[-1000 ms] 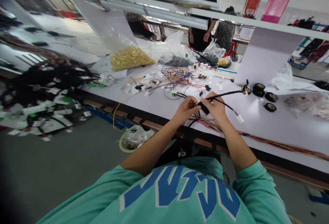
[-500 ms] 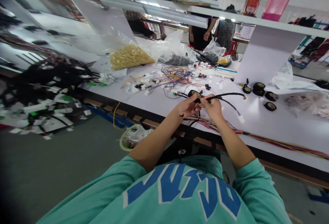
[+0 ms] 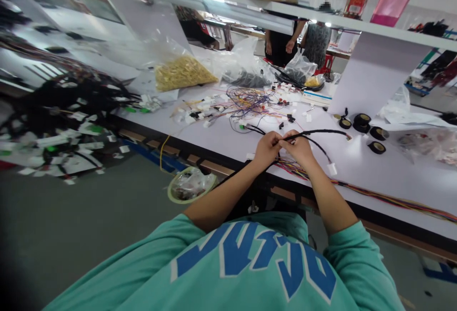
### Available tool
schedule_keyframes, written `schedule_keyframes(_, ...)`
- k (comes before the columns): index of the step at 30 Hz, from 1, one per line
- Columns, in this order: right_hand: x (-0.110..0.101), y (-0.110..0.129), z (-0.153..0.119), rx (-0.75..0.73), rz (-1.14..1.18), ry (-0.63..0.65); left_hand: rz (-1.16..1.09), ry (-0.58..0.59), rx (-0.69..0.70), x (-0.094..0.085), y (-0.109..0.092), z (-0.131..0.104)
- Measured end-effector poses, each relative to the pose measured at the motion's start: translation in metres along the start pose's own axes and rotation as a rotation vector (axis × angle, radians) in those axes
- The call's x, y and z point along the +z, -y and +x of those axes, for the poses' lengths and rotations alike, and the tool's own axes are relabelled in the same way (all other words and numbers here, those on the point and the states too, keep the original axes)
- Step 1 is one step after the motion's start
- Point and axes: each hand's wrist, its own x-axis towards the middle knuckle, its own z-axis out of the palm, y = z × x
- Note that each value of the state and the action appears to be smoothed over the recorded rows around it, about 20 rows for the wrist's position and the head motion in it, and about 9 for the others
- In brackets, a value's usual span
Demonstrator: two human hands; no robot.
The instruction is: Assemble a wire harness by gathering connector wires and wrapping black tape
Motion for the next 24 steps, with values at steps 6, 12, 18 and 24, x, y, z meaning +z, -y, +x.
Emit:
schedule_keyframes(6, -0.001, -0.011, 0.006, -0.108, -0.030, -0.198, -0.339, -0.141, -0.188, 0.006, -0.004, 0.005)
schedule_keyframes(12, 0.003, -0.017, 0.010, -0.063, 0.257, -0.146, -0.573, 0.326, -0.370, -0.005, -0.007, 0.019)
schedule_keyframes(18, -0.010, -0.022, 0.017, -0.025, 0.109, -0.277, -0.174, 0.287, 0.098, -0.006, -0.001, -0.005)
schedule_keyframes(24, -0.008, -0.007, 0.004, -0.170, -0.302, -0.174, -0.188, 0.143, -0.044, 0.001, 0.015, 0.004)
